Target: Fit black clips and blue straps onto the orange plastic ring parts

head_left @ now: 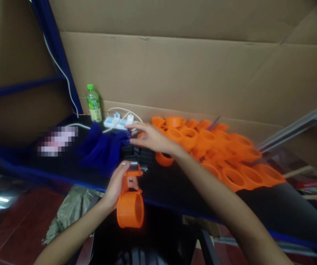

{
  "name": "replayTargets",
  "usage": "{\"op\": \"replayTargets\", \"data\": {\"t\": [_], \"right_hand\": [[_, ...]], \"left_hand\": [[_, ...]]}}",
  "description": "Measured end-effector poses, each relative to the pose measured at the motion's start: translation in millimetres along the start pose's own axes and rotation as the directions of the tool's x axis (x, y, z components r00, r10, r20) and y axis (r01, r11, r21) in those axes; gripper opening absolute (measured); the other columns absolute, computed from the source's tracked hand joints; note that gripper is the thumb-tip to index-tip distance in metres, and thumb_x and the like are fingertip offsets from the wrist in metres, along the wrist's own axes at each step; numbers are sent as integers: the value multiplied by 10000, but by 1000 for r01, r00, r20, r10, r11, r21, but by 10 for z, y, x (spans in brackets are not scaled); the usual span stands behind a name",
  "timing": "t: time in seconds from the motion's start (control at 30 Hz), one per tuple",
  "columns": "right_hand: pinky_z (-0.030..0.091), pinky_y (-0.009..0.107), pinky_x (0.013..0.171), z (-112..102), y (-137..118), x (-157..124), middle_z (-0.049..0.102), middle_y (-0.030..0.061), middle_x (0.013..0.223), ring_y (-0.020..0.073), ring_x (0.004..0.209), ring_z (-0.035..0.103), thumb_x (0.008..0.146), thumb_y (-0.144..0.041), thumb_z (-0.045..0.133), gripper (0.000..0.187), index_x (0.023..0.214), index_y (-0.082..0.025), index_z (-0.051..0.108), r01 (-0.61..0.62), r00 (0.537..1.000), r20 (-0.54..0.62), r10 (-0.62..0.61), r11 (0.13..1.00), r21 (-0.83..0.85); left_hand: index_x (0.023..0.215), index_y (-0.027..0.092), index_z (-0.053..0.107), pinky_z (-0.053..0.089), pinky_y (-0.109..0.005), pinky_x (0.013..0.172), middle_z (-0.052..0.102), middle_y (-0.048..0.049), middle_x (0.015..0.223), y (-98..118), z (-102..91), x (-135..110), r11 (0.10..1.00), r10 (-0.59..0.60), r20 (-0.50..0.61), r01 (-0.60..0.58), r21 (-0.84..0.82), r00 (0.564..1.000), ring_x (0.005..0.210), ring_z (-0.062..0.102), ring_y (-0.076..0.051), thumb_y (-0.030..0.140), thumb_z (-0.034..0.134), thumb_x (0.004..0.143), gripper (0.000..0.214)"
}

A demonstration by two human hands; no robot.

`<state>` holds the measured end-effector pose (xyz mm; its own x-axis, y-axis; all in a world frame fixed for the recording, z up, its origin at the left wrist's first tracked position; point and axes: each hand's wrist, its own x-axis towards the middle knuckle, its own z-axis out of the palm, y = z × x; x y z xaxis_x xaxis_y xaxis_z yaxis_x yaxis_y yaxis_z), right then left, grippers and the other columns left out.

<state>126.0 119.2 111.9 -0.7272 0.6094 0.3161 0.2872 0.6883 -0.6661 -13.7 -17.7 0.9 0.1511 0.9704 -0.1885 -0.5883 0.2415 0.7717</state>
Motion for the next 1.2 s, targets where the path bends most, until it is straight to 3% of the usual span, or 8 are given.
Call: {"op": "replayTargets", "data": {"t": [0.1,0.2,0.33,0.53,0.9,1.07,1.2], "right_hand": [[588,289,862,90,-127,-529,660,60,1160,132,1010,666,901,-234,657,469,1364,-217,585,-52,997,-42,60,982,180],[588,310,863,195,-180,-917,673,53,1114,126,930,677,904,-258,672,478,1372,-222,581,-98,991,-73,115,973,211],[573,300,817,330,-141,-1164,684,47,1071,126,877,655,904,-290,688,485,1370,-228,570,-128,973,-164,160,973,192],[511,226,664,489,-146,-1174,685,28,956,121,808,636,961,-348,604,361,1300,-223,606,-234,939,-231,255,966,114],[551,254,678,701,-183,-1091,726,26,846,134,722,670,948,-380,614,274,1130,-195,704,-250,905,-327,271,962,105],[549,231,587,725,-173,-1095,722,22,823,123,671,661,937,-401,625,318,1157,-187,710,-255,900,-316,301,950,178],[582,250,599,718,-168,-1102,732,27,857,134,701,681,922,-419,646,358,1187,-184,702,-267,898,-284,336,929,256]], "left_hand": [[1101,198,557,616,-364,546,749,-80,893,0,17,-5,1000,13,-7,-13,-5,1000,471,630,-138,522,655,878,406],[1108,202,557,623,-361,565,748,-75,907,1,28,-8,1000,15,-2,-15,-17,1000,486,637,-131,531,673,869,423],[1116,203,562,625,-348,608,668,11,650,-1,29,-5,1000,13,-1,-13,-12,1000,485,629,-134,469,755,819,442],[1114,201,566,617,-322,589,664,5,668,16,64,-34,998,48,42,-50,45,998,563,666,-162,382,789,797,428],[1094,197,552,639,-355,622,691,-15,710,8,44,-22,1000,14,-5,-14,20,1000,614,702,-183,395,787,791,432],[1073,195,535,645,-378,620,698,-24,738,18,15,6,1000,-18,32,19,-18,999,629,705,-190,375,767,806,396],[1076,186,526,646,-392,614,712,-48,755,34,-4,31,998,-54,58,55,-22,997,617,705,-196,356,743,825,373]]}}
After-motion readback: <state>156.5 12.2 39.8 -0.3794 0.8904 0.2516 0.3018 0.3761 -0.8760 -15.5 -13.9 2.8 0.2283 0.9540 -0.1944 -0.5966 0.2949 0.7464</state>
